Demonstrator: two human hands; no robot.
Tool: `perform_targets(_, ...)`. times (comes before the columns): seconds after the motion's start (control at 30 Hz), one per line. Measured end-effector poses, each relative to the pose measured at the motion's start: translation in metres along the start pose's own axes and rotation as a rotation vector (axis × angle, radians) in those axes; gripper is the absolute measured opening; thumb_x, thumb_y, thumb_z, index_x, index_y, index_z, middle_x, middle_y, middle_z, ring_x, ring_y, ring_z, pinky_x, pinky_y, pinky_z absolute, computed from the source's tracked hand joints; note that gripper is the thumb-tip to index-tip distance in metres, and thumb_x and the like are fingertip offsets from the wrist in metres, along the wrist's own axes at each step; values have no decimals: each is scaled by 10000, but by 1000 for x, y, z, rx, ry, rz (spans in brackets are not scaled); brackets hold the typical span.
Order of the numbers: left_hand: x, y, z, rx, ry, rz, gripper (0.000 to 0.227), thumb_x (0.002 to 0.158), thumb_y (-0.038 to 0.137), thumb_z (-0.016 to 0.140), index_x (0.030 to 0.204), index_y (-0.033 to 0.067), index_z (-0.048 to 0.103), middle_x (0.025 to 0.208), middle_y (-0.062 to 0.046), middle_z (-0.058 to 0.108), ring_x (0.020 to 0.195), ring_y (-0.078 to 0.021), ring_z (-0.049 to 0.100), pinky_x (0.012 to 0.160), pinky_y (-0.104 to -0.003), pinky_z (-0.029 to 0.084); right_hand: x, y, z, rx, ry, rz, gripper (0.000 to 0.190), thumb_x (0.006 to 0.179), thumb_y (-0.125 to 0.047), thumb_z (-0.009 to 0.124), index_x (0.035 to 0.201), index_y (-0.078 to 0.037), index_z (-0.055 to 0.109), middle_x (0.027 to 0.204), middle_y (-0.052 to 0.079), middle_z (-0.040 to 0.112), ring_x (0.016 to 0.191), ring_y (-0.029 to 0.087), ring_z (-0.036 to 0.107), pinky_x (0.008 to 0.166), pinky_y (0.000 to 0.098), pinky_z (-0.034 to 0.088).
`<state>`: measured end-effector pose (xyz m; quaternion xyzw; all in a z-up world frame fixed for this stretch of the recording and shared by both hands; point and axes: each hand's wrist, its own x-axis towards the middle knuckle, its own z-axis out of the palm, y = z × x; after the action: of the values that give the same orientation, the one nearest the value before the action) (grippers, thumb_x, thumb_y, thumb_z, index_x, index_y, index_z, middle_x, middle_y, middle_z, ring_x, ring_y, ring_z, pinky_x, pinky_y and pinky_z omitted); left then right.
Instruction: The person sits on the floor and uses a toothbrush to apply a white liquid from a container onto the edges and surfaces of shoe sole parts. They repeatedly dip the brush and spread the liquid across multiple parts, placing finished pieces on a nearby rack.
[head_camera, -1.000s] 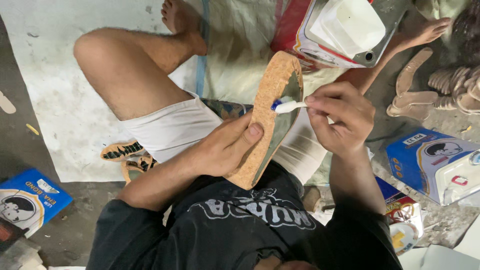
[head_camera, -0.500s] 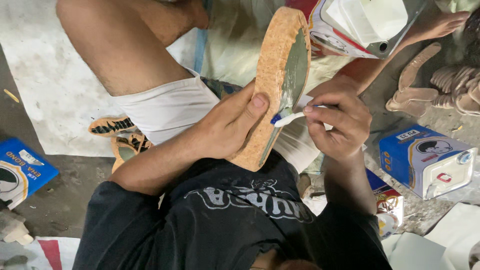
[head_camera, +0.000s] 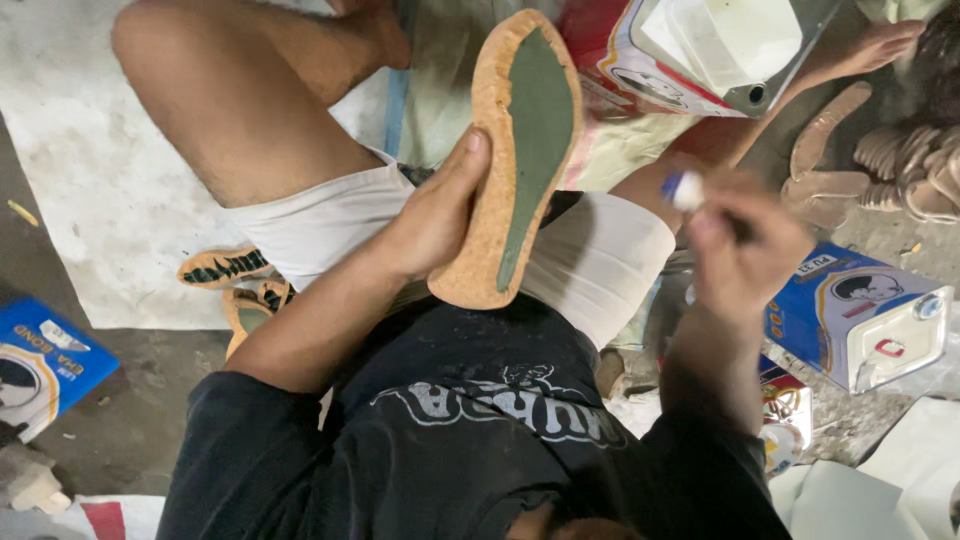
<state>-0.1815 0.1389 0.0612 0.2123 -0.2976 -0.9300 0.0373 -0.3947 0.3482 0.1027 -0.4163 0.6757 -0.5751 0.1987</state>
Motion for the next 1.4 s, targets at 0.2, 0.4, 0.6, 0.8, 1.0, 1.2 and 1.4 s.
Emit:
perform_targets(0.2, -14, -17, -24, -239, 72, -104, 487, 1068, 322, 487, 1508, 156, 361, 1402, -165, 593, 1236, -280, 650, 1033, -439, 570, 85, 100, -74, -1170, -1, -74, 218, 890, -56, 686, 1044, -133, 820, 968, 93, 765, 872, 287, 730, 736, 409, 547)
perform_targets(0.4, -22, -47, -40, -514, 126, -289, 549, 1053, 449, 433, 1521, 163, 414, 1371, -90, 635, 1150, -274, 689, 868, -539, 613, 119, 163, -67, -1533, -253, -81, 183, 814, -207, 685, 947, -209, 812, 886, 113, 744, 781, 309, 708, 652, 465, 523)
perform_targets(0.6, -11, -43, -53, -317, 161, -98, 541, 1137, 374, 479, 1599, 99, 414, 1339, -144, 649, 1096, -255, 696, 897, -421, 590, 76, 96, -103, -1400, -159, -113, 144, 893, -197, 686, 955, -187, 816, 897, 111, 748, 751, 312, 697, 621, 425, 522)
perform_targets(0.8, -2, -19, -39, -184, 91, -1, 626, 1084, 284, 560, 1620, 38, 350, 1413, -101, 607, 1199, -182, 648, 989, -352, 564, 30, 25, -74, -882, -201, 261, 135, 1085, -165, 706, 1178, -122, 795, 1012, 83, 753, 916, 225, 659, 806, 344, 502)
perform_targets(1.0, -3, -11, -11, -79, 25, 51, 643, 1094, 254, 570, 1632, 8, 319, 1459, -110, 575, 1295, -189, 587, 1108, -351, 485, -20, -4, 18, -141, -84, 343, 144, 1009, -29, 721, 1148, 5, 730, 1077, 79, 736, 974, 108, 691, 868, 236, 542)
perform_targets(1.2, -14, 1, 2, 27, -60, -2, 664, 1096, 253, 566, 1648, 4, 294, 1481, -111, 570, 1325, -173, 568, 1123, -334, 478, -5, 0, 48, -210, -40, 202, 121, 1005, 4, 734, 1125, 7, 740, 951, 62, 681, 799, 91, 552, 706, 230, 427)
perform_targets(1.4, -19, 5, 10, 31, -64, 5, 671, 1093, 241, 571, 1649, 10, 275, 1499, -90, 554, 1336, -147, 550, 1135, -323, 463, 7, -2, 48, -255, -28, 9, 117, 996, 50, 713, 1101, -1, 715, 961, 86, 685, 788, 112, 576, 672, 230, 429)
